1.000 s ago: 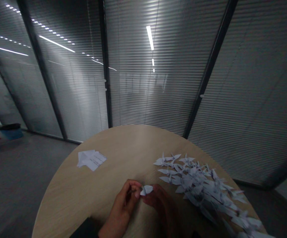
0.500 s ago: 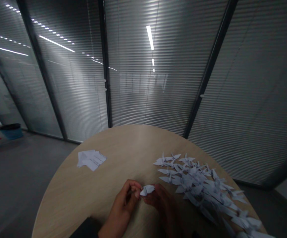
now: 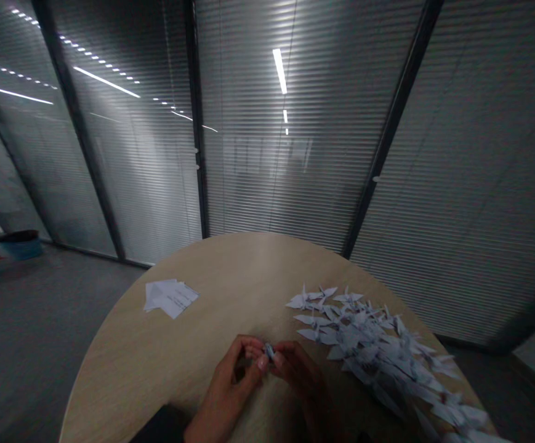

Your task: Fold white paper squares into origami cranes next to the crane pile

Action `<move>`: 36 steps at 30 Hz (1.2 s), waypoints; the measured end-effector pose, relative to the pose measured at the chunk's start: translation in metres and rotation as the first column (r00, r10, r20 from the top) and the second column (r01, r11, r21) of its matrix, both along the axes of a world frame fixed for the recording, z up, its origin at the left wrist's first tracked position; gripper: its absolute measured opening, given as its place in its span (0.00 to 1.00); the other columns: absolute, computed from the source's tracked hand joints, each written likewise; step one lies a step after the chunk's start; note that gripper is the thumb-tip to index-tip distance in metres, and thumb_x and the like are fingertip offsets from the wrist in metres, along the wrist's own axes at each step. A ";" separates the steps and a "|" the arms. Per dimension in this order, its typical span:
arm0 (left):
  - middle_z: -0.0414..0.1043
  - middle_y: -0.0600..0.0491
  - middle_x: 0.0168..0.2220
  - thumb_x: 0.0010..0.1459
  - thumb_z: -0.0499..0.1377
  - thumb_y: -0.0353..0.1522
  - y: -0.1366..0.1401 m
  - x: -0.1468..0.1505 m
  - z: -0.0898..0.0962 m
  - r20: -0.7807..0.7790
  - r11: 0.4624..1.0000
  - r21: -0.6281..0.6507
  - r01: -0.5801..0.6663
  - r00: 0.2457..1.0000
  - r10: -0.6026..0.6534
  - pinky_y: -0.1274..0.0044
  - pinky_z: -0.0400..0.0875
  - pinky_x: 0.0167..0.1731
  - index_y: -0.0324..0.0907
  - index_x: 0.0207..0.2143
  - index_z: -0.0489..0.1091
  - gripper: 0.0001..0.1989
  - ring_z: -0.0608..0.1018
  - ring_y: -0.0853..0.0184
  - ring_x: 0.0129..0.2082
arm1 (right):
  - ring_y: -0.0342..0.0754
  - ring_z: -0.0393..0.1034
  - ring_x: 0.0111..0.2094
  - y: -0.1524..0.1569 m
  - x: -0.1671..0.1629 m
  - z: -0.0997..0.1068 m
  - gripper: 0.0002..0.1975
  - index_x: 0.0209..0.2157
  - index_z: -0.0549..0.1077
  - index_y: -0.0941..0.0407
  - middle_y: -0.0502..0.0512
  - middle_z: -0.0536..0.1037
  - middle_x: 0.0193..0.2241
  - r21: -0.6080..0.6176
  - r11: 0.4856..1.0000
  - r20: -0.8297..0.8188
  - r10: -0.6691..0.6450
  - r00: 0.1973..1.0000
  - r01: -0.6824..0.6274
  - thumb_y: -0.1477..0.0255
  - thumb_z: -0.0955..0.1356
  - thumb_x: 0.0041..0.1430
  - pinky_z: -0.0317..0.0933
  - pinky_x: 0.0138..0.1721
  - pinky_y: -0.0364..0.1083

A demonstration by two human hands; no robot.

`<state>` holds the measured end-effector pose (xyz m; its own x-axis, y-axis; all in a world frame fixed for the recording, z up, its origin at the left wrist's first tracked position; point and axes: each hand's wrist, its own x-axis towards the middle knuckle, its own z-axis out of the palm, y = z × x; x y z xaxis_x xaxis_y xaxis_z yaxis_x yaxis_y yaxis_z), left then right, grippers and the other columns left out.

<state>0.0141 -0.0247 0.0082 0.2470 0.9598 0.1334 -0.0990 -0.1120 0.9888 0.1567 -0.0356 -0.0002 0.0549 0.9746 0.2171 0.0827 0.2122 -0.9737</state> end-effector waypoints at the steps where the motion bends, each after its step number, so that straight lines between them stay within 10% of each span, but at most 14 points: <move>1: 0.67 0.55 0.31 0.54 0.58 0.41 0.001 0.000 0.000 -0.009 1.000 0.000 -0.007 1.000 0.007 0.75 0.66 0.35 0.43 0.34 0.66 0.12 0.71 0.66 0.33 | 0.49 0.72 0.36 0.001 -0.001 -0.001 0.12 0.32 0.72 0.54 0.51 0.77 0.31 -0.025 0.999 0.007 0.025 1.000 -0.025 0.60 0.66 0.54 0.66 0.39 0.44; 36: 0.70 0.53 0.28 0.53 0.56 0.37 0.005 -0.003 -0.007 -0.184 0.993 0.045 -0.113 0.976 0.120 0.78 0.65 0.28 0.42 0.27 0.65 0.07 0.71 0.67 0.27 | 0.47 0.73 0.33 -0.003 -0.004 -0.006 0.15 0.30 0.71 0.55 0.51 0.76 0.28 0.074 0.997 0.168 -0.016 0.986 0.004 0.59 0.61 0.58 0.65 0.38 0.42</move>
